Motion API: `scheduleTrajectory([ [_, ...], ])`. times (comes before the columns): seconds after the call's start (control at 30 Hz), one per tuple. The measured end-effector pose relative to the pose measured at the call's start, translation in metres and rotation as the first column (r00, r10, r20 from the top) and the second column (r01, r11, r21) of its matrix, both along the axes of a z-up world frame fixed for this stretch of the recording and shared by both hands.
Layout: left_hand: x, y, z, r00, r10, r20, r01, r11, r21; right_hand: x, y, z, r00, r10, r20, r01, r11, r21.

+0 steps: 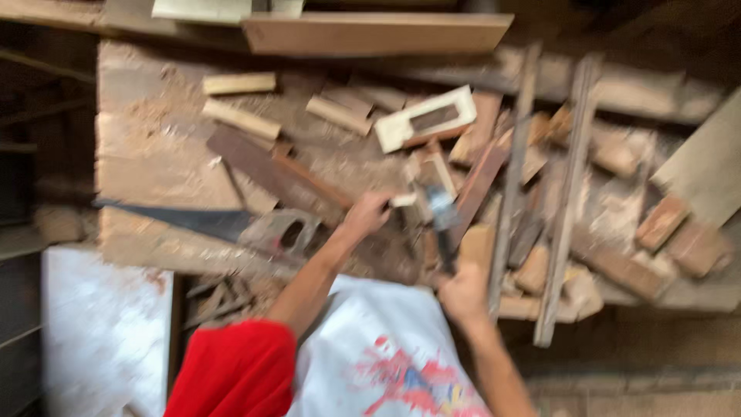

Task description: The person repeatedly uses a hammer to strike small wooden pieces on a cluttered workbench, splitting them into smaller fragments. The person handles the wood pieces one at a time, repositioning them between strikes.

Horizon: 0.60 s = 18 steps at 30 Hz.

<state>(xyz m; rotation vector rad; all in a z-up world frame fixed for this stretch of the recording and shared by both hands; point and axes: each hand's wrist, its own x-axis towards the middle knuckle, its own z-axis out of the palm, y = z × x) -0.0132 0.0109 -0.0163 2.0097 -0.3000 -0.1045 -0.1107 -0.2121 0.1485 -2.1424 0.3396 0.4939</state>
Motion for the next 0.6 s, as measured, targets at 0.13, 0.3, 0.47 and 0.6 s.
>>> scheduleTrajectory([
  [0.13, -0.003, -0.011, -0.004, 0.986, -0.067, -0.154, 0.065, 0.998, -0.020, -0.016, -0.015, 0.005, 0.987, -0.162, -0.019, 0.162, 0.987, 0.003],
  [0.3, 0.000, -0.006, 0.010, 0.936, -0.088, -0.341, 0.100, 0.995, 0.017, -0.008, 0.004, -0.029, 0.996, -0.026, -0.087, 0.023, 0.999, -0.040],
  [0.47, -0.002, 0.005, 0.016, 0.993, -0.073, -0.094, 0.072, 0.997, -0.014, -0.016, -0.019, -0.032, 0.986, -0.168, -0.022, 0.168, 0.986, 0.019],
  [0.6, 0.001, -0.005, 0.017, 0.970, -0.059, -0.236, 0.086, 0.991, 0.102, -0.026, -0.033, -0.043, 0.955, -0.273, -0.113, 0.295, 0.849, 0.439],
])
